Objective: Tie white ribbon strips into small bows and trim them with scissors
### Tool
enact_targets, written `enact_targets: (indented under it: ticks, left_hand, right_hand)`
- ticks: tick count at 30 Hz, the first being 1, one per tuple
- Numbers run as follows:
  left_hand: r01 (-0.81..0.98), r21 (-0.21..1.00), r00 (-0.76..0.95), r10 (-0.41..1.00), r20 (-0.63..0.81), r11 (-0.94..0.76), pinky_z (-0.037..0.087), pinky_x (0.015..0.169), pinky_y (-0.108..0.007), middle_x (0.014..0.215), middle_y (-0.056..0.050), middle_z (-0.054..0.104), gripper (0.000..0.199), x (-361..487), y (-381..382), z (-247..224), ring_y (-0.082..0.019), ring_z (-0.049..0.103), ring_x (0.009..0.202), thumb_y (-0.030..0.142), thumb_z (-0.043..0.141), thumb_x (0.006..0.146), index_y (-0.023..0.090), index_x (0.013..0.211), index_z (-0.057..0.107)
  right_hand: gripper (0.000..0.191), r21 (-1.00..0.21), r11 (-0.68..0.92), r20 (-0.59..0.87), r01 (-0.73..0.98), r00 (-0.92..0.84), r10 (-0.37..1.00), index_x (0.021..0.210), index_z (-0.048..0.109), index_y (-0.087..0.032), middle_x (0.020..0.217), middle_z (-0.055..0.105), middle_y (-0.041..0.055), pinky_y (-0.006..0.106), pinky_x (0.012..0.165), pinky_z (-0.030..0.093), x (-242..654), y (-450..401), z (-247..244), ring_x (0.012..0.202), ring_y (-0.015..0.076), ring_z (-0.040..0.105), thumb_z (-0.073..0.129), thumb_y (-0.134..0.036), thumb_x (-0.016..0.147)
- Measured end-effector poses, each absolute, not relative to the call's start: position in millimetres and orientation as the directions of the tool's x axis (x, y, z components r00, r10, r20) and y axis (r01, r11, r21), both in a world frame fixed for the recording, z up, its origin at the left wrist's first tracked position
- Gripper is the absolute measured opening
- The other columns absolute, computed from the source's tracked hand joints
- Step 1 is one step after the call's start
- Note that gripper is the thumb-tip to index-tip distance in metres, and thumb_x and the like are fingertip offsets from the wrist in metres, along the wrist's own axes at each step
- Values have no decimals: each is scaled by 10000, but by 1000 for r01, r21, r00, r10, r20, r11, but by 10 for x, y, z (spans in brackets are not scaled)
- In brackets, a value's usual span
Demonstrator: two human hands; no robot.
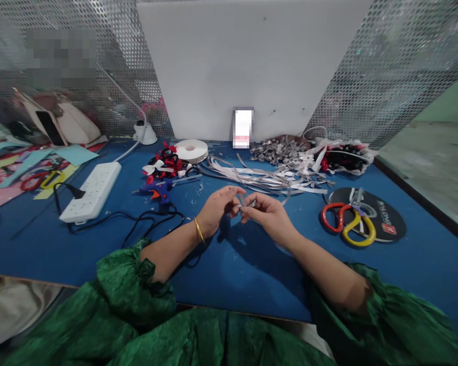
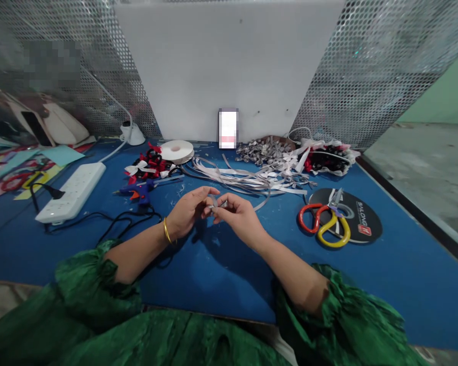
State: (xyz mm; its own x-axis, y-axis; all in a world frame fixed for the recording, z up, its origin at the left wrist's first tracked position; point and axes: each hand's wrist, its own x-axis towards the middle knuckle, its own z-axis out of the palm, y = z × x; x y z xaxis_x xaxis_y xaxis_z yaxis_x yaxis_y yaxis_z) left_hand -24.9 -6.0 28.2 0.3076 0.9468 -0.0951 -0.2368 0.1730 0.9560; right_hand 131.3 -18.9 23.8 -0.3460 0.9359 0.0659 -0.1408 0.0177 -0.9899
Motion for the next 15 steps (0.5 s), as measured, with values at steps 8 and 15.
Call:
enact_targets:
  ticks: [8,15]
  left_hand:
    - [-375,848,419,885,-204,374,346,515,-193,610,17,515,295,-292,-42,297,-69,461,541,345,613,793,121,982,634]
    - [-266,899,360,901,-242,348,320,497,-177,590,30,523,269,-269,-37,284,-50,428,503,179,683,700,127,960,639]
  right_hand:
    - [128,-980,79,140,-184,-346,928,880,584,-217,701,667,-24,296,628,493,1354,-159,227,589,135,609,657,-285,800]
    - [70,-908,398,346,132,-298,890,862,642,-221,850,624,19,326,763,462,1390,-147,193,784,168,576,618,-191,803]
